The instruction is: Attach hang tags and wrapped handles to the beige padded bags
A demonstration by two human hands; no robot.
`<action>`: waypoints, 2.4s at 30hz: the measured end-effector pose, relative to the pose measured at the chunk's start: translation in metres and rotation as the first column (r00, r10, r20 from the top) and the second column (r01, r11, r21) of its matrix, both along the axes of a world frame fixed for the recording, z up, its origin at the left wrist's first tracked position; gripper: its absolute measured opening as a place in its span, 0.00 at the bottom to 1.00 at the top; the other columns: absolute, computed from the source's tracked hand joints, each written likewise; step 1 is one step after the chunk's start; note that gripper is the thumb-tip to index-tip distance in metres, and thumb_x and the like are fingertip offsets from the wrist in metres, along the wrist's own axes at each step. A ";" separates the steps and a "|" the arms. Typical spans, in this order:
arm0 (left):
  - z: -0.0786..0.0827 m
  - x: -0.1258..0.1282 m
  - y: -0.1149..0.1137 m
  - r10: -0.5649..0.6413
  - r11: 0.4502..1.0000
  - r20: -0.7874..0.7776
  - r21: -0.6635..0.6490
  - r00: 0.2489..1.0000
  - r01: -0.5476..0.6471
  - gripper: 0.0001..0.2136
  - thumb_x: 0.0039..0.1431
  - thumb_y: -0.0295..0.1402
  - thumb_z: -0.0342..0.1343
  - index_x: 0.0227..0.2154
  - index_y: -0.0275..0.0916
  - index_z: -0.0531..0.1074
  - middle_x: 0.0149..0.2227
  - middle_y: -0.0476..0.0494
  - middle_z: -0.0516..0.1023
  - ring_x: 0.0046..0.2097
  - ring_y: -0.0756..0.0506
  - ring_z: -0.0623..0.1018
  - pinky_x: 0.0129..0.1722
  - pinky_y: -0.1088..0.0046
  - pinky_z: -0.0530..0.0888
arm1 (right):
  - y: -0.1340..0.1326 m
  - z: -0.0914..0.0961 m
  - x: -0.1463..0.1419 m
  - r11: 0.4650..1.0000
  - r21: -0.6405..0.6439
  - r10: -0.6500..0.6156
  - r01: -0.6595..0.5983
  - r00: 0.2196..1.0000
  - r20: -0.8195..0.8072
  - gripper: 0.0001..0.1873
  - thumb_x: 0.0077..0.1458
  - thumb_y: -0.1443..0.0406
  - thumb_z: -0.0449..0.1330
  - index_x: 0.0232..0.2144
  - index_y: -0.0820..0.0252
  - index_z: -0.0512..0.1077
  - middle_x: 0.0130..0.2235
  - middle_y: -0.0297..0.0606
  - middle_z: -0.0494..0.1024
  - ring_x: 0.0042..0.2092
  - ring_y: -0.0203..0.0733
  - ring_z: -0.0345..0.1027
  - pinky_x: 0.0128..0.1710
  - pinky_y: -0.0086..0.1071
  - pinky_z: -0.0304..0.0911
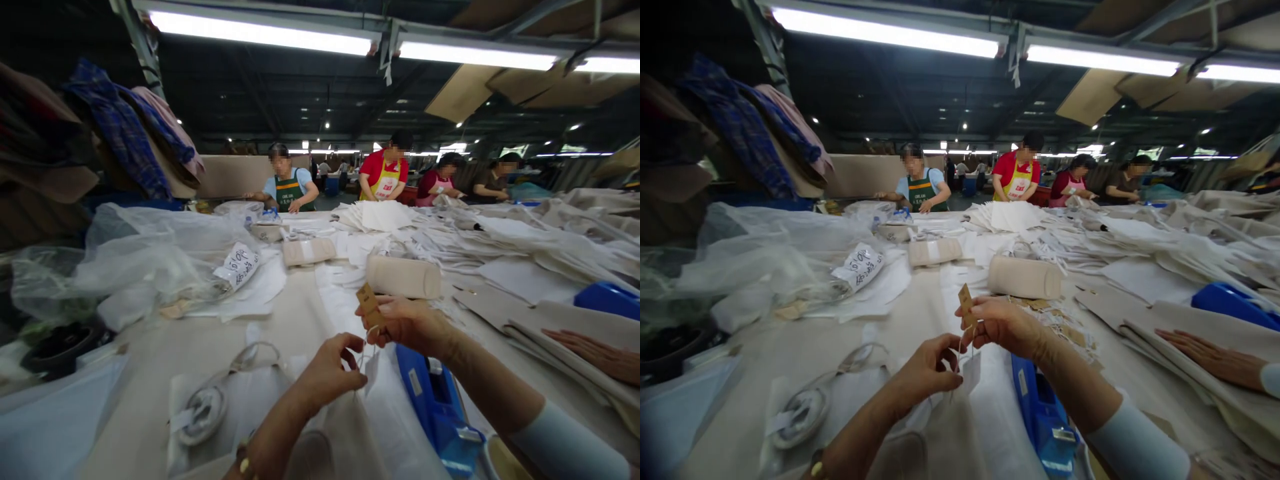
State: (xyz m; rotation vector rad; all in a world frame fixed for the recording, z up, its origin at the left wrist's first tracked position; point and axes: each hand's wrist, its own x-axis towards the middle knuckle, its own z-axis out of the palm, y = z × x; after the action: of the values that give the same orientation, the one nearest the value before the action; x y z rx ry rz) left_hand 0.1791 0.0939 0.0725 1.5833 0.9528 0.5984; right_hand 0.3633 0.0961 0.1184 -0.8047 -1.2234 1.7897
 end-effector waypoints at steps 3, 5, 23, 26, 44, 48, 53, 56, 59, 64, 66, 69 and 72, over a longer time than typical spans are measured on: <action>-0.010 -0.004 -0.010 0.109 0.992 0.015 0.056 0.994 -0.110 0.11 0.38 0.29 0.59 0.30 0.35 0.72 0.25 0.52 0.67 0.29 0.50 0.66 0.30 0.75 0.62 | -0.003 -0.002 -0.011 0.999 -0.004 0.042 -0.042 0.999 -0.028 0.17 0.42 0.61 0.65 0.34 0.66 0.74 0.27 0.36 0.75 0.26 0.36 0.71 0.25 0.26 0.63; -0.014 -0.008 -0.011 0.165 0.983 0.034 0.071 0.986 -0.167 0.06 0.42 0.31 0.55 0.25 0.36 0.72 0.23 0.52 0.66 0.28 0.50 0.66 0.30 0.74 0.62 | -0.003 -0.004 -0.017 0.998 -0.009 0.057 -0.057 0.996 -0.064 0.16 0.42 0.62 0.65 0.34 0.68 0.74 0.27 0.38 0.75 0.27 0.38 0.73 0.25 0.26 0.63; 0.027 -0.079 -0.011 0.219 0.972 -0.293 0.148 0.931 -0.182 0.12 0.42 0.39 0.51 0.22 0.36 0.75 0.19 0.51 0.69 0.21 0.53 0.59 0.21 0.76 0.54 | -0.037 -0.091 -0.081 0.820 -0.478 -0.527 0.315 0.741 -0.416 0.13 0.42 0.62 0.67 0.30 0.65 0.75 0.29 0.42 0.79 0.30 0.40 0.73 0.26 0.28 0.65; 0.039 -0.080 -0.014 0.237 0.961 -0.329 0.219 0.914 -0.170 0.12 0.43 0.40 0.51 0.19 0.37 0.73 0.18 0.52 0.68 0.23 0.51 0.61 0.24 0.75 0.56 | -0.039 -0.094 -0.090 0.803 -0.472 -0.572 0.365 0.697 -0.433 0.21 0.38 0.56 0.70 0.35 0.62 0.75 0.31 0.39 0.80 0.31 0.37 0.71 0.26 0.27 0.64; 0.071 -0.059 -0.015 0.323 0.927 -0.174 0.257 0.930 -0.274 0.14 0.50 0.43 0.47 0.29 0.37 0.68 0.21 0.49 0.72 0.17 0.55 0.57 0.17 0.78 0.53 | -0.037 -0.106 -0.139 0.843 -0.535 -0.478 0.057 0.534 -0.697 0.21 0.44 0.55 0.67 0.42 0.50 0.72 0.42 0.36 0.77 0.40 0.43 0.71 0.39 0.37 0.63; 0.080 -0.049 -0.016 0.362 0.927 -0.079 0.138 0.929 -0.350 0.15 0.48 0.44 0.49 0.28 0.36 0.66 0.20 0.50 0.72 0.16 0.56 0.55 0.16 0.79 0.49 | -0.041 -0.105 -0.150 0.859 -0.507 -0.427 -0.063 0.456 -0.781 0.19 0.42 0.56 0.69 0.39 0.48 0.73 0.41 0.35 0.78 0.42 0.47 0.72 0.44 0.43 0.63; 0.083 -0.043 -0.013 0.389 0.913 0.001 0.131 0.921 -0.386 0.15 0.47 0.45 0.50 0.28 0.36 0.66 0.20 0.49 0.72 0.15 0.58 0.55 0.17 0.79 0.48 | -0.045 -0.102 -0.155 0.818 -0.557 -0.460 -0.142 0.418 -0.783 0.14 0.43 0.58 0.68 0.36 0.50 0.76 0.36 0.37 0.80 0.41 0.50 0.74 0.42 0.43 0.66; 0.081 -0.042 -0.010 0.402 0.902 0.004 0.169 0.916 -0.396 0.15 0.48 0.45 0.50 0.28 0.36 0.66 0.20 0.49 0.72 0.15 0.57 0.55 0.16 0.79 0.48 | -0.046 -0.102 -0.154 0.786 -0.594 -0.494 -0.172 0.403 -0.770 0.08 0.53 0.59 0.61 0.35 0.54 0.76 0.36 0.42 0.80 0.37 0.46 0.75 0.38 0.39 0.67; 0.078 -0.040 -0.009 0.406 0.895 -0.004 0.206 0.914 -0.397 0.15 0.48 0.45 0.50 0.28 0.36 0.66 0.20 0.49 0.72 0.16 0.57 0.56 0.16 0.79 0.49 | -0.045 -0.102 -0.151 0.752 -0.636 -0.539 -0.173 0.396 -0.744 0.14 0.61 0.59 0.53 0.34 0.60 0.76 0.33 0.47 0.80 0.33 0.43 0.76 0.35 0.36 0.69; 0.074 -0.039 -0.009 0.421 0.881 0.017 0.233 0.907 -0.413 0.15 0.49 0.45 0.49 0.28 0.36 0.67 0.20 0.49 0.72 0.16 0.56 0.55 0.16 0.79 0.49 | -0.043 -0.104 -0.148 0.710 -0.693 -0.603 -0.125 0.400 -0.690 0.14 0.61 0.63 0.54 0.28 0.63 0.75 0.29 0.44 0.80 0.31 0.39 0.75 0.32 0.32 0.69; 0.072 -0.041 -0.010 0.427 0.873 0.018 0.252 0.904 -0.417 0.14 0.50 0.44 0.49 0.28 0.36 0.67 0.20 0.49 0.72 0.16 0.56 0.55 0.17 0.78 0.51 | -0.043 -0.107 -0.148 0.708 -0.701 -0.622 -0.084 0.394 -0.676 0.08 0.56 0.65 0.60 0.27 0.62 0.74 0.28 0.39 0.80 0.30 0.36 0.74 0.32 0.30 0.69; 0.068 -0.046 -0.010 0.456 0.829 -0.023 0.373 0.890 -0.416 0.13 0.53 0.43 0.47 0.28 0.37 0.67 0.20 0.50 0.72 0.18 0.54 0.58 0.19 0.77 0.56 | -0.040 -0.112 -0.149 0.714 -0.697 -0.655 0.069 0.417 -0.630 0.04 0.49 0.67 0.66 0.26 0.60 0.74 0.27 0.34 0.80 0.28 0.34 0.73 0.32 0.29 0.70; 0.069 -0.051 -0.011 0.501 0.736 -0.113 0.577 0.858 -0.354 0.11 0.56 0.40 0.45 0.26 0.40 0.67 0.20 0.51 0.70 0.22 0.51 0.65 0.25 0.76 0.62 | -0.036 -0.121 -0.149 0.675 -0.680 -0.722 0.286 0.445 -0.530 0.09 0.40 0.66 0.70 0.26 0.57 0.73 0.27 0.31 0.79 0.27 0.35 0.72 0.29 0.29 0.70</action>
State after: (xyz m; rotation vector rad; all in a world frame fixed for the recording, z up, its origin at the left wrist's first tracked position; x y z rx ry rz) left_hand 0.1284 0.0828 0.1417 1.9855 1.4727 1.0793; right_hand 0.2140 0.0598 -0.0028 -0.4750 0.1334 1.5960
